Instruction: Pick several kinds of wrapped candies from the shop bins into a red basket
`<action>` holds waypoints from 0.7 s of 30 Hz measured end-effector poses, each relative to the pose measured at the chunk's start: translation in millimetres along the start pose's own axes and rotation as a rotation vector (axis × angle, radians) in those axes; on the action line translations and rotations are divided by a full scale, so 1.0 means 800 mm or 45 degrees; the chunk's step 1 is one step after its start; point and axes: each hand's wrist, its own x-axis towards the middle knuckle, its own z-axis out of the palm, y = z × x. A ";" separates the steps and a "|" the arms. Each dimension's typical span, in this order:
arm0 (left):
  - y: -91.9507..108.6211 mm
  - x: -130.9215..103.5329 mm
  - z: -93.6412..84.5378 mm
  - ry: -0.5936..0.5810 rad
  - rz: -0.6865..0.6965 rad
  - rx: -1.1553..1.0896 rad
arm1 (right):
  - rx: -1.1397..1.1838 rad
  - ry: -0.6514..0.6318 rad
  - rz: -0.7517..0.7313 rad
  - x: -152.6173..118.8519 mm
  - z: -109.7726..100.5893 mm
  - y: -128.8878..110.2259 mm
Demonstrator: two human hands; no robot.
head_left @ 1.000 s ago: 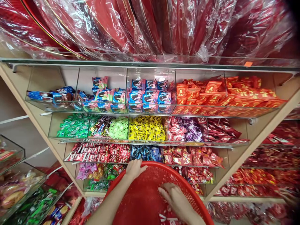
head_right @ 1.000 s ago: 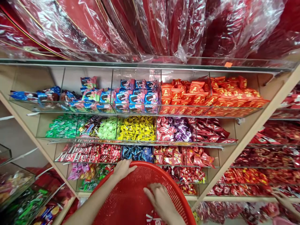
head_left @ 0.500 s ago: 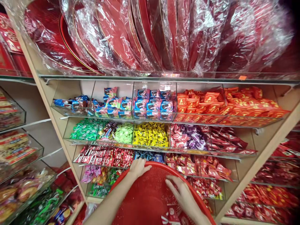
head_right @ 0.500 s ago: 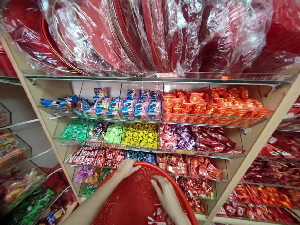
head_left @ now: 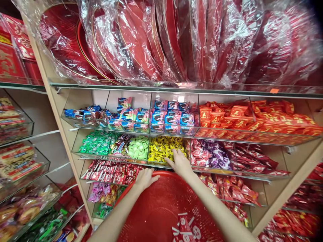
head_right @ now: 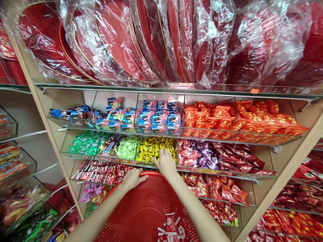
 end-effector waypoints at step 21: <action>-0.008 0.022 0.016 0.024 0.085 -0.042 | 0.460 0.249 -0.127 0.011 0.004 -0.010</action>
